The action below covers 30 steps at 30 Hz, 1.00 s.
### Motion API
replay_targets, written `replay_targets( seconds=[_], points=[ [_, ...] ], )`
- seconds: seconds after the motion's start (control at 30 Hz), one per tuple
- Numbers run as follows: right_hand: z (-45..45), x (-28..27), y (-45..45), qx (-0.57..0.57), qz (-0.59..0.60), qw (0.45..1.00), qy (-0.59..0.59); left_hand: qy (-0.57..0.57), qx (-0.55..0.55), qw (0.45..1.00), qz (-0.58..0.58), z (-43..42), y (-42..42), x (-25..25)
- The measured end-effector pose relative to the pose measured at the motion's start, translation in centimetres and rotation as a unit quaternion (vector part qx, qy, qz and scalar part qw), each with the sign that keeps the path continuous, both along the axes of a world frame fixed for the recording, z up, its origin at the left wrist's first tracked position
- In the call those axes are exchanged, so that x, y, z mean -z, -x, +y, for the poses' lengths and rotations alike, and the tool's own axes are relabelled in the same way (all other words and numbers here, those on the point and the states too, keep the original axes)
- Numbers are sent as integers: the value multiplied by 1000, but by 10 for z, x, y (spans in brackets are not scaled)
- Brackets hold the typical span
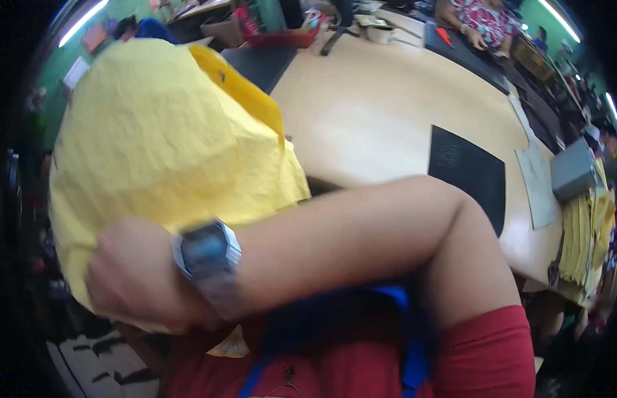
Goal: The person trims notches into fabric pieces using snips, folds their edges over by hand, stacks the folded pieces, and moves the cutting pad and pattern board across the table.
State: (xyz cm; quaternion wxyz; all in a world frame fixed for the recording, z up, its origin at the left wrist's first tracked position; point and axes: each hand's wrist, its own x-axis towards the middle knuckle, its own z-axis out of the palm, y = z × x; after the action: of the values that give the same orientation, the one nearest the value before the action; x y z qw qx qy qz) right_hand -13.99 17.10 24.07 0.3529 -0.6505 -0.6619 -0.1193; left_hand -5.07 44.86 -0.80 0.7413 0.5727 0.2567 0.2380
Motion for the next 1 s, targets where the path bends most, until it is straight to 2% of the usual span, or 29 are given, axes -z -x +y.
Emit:
replay_targets(
  seconds=[0.07, 0.13, 0.2, 0.27, 0.33, 0.4, 0.47, 0.53, 0.57, 0.63, 0.67, 0.73, 0.77, 0.8, 0.83, 0.87, 0.93, 1.0],
  points=[
    [8, -13, -29, 113, -39, 990, -69, -38, 12, 999, 7, 4, -42, 0],
    [15, -22, -74, 183, -39, 981, -44, -75, 18, 997, 23, 6, -80, 3],
    [24, -5, -125, 278, -23, 958, 70, -115, 40, 992, 41, -7, -112, 16],
    [-16, 30, -143, 294, 103, 933, 180, -159, 34, 985, 61, -21, -127, 24],
    [-44, 98, -165, 205, 43, 955, 209, -240, 10, 968, 68, -39, -123, 32],
    [-115, 146, -139, 119, 39, 990, 58, -342, -44, 936, 72, -59, -101, 37],
    [-213, 149, -88, 177, 103, 974, 99, -458, -114, 881, 40, -82, -67, 41],
    [-308, 189, -55, 312, 96, 944, 41, -544, -142, 826, -35, -122, -26, 42],
    [-355, 187, -32, 415, 125, 899, 63, -575, -107, 807, -76, -145, -12, 37],
    [-430, 193, 26, 570, 109, 799, 157, -605, -18, 776, -179, -199, 19, 34],
    [-454, 193, 54, 635, 121, 735, 205, -605, 79, 760, -224, -230, 31, 27],
    [-479, 208, 90, 703, 160, 643, 258, -581, 292, 709, -274, -301, 45, 7],
    [-485, 216, 100, 714, 199, 622, 252, -571, 400, 669, -257, -344, 45, -9],
    [-485, 225, 104, 724, 185, 613, 255, -548, 506, 637, -195, -385, 42, -26],
    [-482, 233, 103, 734, 168, 606, 257, -608, 549, 546, -176, -415, 37, -32],
    [-480, 235, 101, 743, 151, 598, 260, -630, 568, 491, -198, -438, 30, -24],
    [-473, 232, 92, 752, 167, 585, 253, -680, 582, 417, -157, -476, 26, -26],
    [-466, 231, 83, 765, 185, 572, 230, -680, 575, 431, -145, -498, 16, -25]
  ],
)
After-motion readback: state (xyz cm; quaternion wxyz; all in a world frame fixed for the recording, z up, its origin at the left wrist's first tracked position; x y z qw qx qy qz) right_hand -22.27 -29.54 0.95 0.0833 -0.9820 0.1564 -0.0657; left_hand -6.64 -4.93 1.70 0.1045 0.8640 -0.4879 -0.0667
